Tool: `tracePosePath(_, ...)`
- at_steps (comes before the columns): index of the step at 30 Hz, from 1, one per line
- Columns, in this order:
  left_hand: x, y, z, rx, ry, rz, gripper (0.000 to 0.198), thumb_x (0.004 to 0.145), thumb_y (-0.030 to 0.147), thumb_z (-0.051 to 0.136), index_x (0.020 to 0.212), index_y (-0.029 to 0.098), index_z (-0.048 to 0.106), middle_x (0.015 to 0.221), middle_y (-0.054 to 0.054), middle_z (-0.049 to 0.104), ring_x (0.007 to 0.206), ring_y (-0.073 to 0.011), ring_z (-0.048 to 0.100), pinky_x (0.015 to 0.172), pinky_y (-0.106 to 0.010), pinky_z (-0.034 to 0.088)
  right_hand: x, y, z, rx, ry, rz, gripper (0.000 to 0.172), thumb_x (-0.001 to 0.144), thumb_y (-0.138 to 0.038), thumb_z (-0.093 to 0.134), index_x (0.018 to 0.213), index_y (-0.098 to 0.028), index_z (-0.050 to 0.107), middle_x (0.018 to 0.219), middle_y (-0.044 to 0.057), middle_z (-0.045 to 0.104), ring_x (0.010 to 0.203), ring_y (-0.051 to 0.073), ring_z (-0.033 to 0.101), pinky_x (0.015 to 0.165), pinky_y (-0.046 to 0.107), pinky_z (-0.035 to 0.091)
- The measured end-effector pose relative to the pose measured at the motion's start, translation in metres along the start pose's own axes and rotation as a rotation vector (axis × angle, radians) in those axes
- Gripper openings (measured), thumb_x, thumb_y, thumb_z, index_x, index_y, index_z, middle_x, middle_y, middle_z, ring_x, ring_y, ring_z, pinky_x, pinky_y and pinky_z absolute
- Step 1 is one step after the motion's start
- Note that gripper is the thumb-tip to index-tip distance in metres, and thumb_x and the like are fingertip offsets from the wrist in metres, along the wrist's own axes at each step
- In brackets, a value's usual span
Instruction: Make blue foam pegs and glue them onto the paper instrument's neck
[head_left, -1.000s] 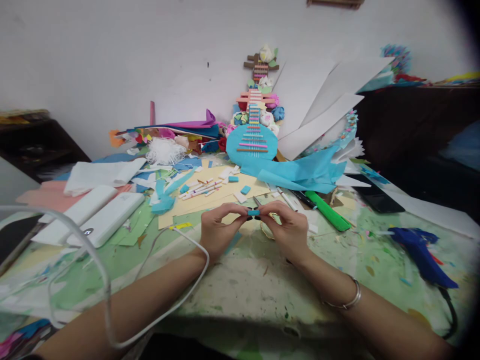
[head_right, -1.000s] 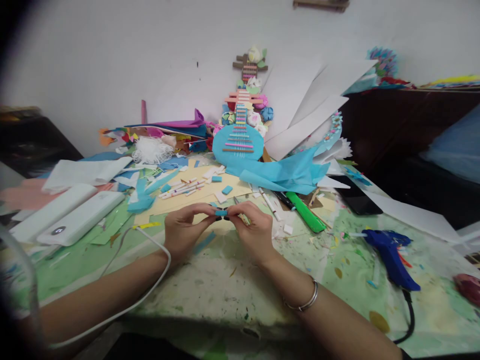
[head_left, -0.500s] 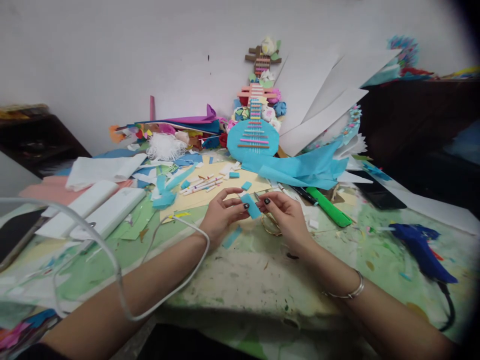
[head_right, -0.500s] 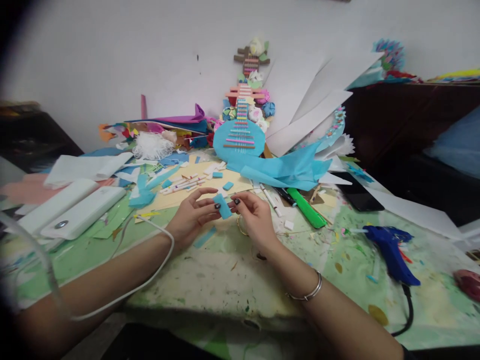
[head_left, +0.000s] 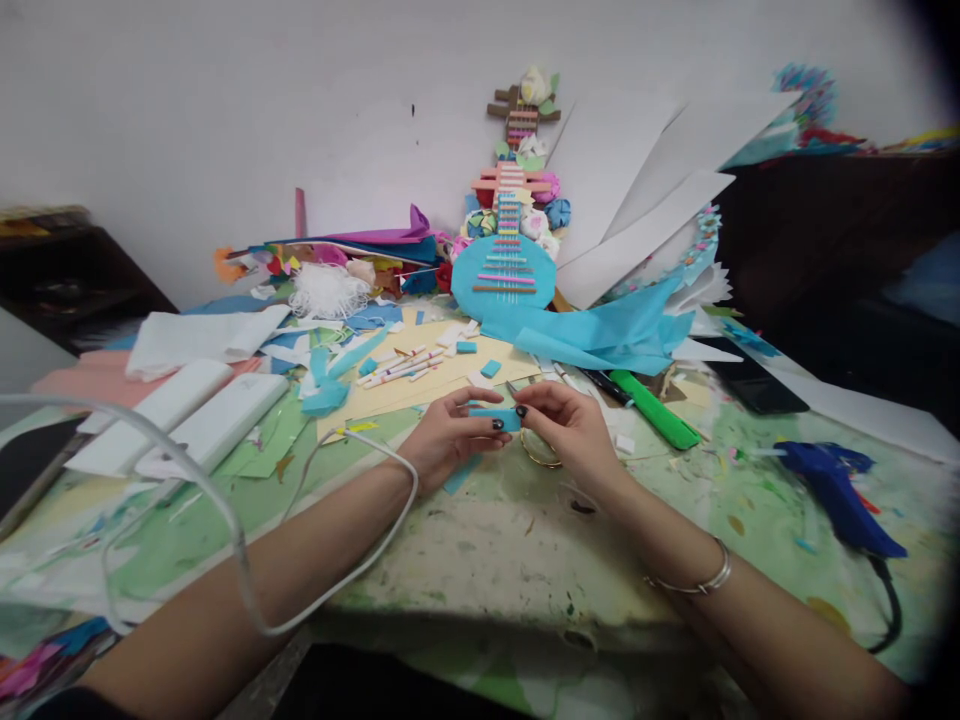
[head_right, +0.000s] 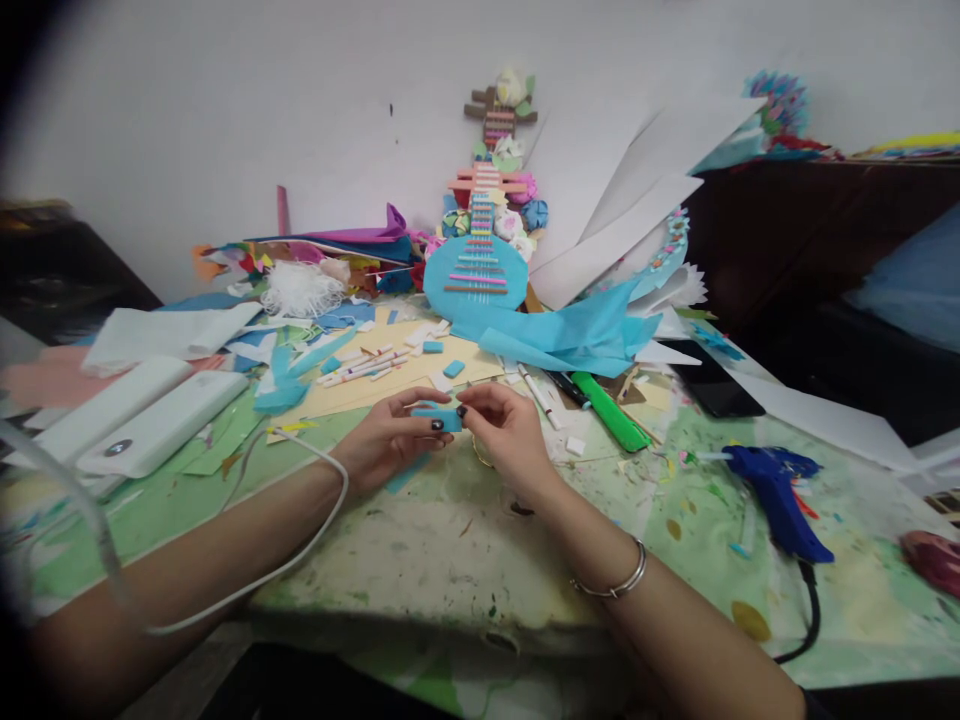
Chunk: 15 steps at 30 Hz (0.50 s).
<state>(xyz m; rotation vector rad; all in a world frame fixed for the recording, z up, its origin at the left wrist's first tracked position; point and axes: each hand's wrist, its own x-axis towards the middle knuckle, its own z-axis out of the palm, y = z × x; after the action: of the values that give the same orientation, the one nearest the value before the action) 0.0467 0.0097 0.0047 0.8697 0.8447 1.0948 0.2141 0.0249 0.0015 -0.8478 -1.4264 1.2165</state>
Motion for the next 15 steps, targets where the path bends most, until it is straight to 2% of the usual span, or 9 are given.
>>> tracePosePath(2, 0.0, -0.002, -0.001, 0.068, -0.036, -0.015, 0.035, 0.055, 0.017, 0.081, 0.087, 0.012, 0.065, 0.077, -0.005, 0.069, 0.062, -0.0141, 0.066, 0.067, -0.027, 0.052, 0.001, 0.0, -0.002, -0.011, -0.006, 0.006, 0.018, 0.066, -0.029, 0.072, 0.078, -0.018, 0.064, 0.075, 0.002, 0.067, 0.069, 0.014, 0.063, 0.064, 0.027, 0.051)
tracePosePath(7, 0.002, -0.004, -0.002, 0.154, 0.035, 0.0, 0.032, 0.056, 0.024, 0.083, 0.079, 0.009, 0.069, 0.066, -0.004, 0.068, 0.059, -0.0123, 0.064, 0.059, -0.022, 0.049, 0.006, -0.004, -0.012, -0.057, -0.026, 0.051, 0.02, 0.061, -0.027, 0.075, 0.074, -0.016, 0.065, 0.068, 0.002, 0.065, 0.059, 0.012, 0.058, 0.058, 0.026, 0.046)
tracePosePath(12, 0.003, -0.002, -0.005, 0.135, 0.08, 0.056, 0.028, 0.057, 0.025, 0.082, 0.078, 0.011, 0.069, 0.07, -0.003, 0.068, 0.063, -0.0132, 0.066, 0.061, -0.023, 0.049, 0.008, -0.01, -0.019, -0.163, -0.003, -0.004, 0.026, 0.077, -0.04, 0.06, 0.082, -0.015, 0.066, 0.06, 0.0, 0.056, 0.052, 0.01, 0.047, 0.051, 0.024, 0.038)
tracePosePath(15, 0.003, -0.002, -0.005, 0.158, 0.05, 0.053, 0.028, 0.058, 0.026, 0.082, 0.077, 0.011, 0.068, 0.07, -0.002, 0.067, 0.062, -0.0126, 0.065, 0.062, -0.023, 0.049, 0.004, -0.011, -0.015, -0.229, -0.12, -0.01, 0.031, 0.08, -0.043, 0.055, 0.089, -0.015, 0.067, 0.065, 0.0, 0.056, 0.052, 0.009, 0.043, 0.049, 0.023, 0.034)
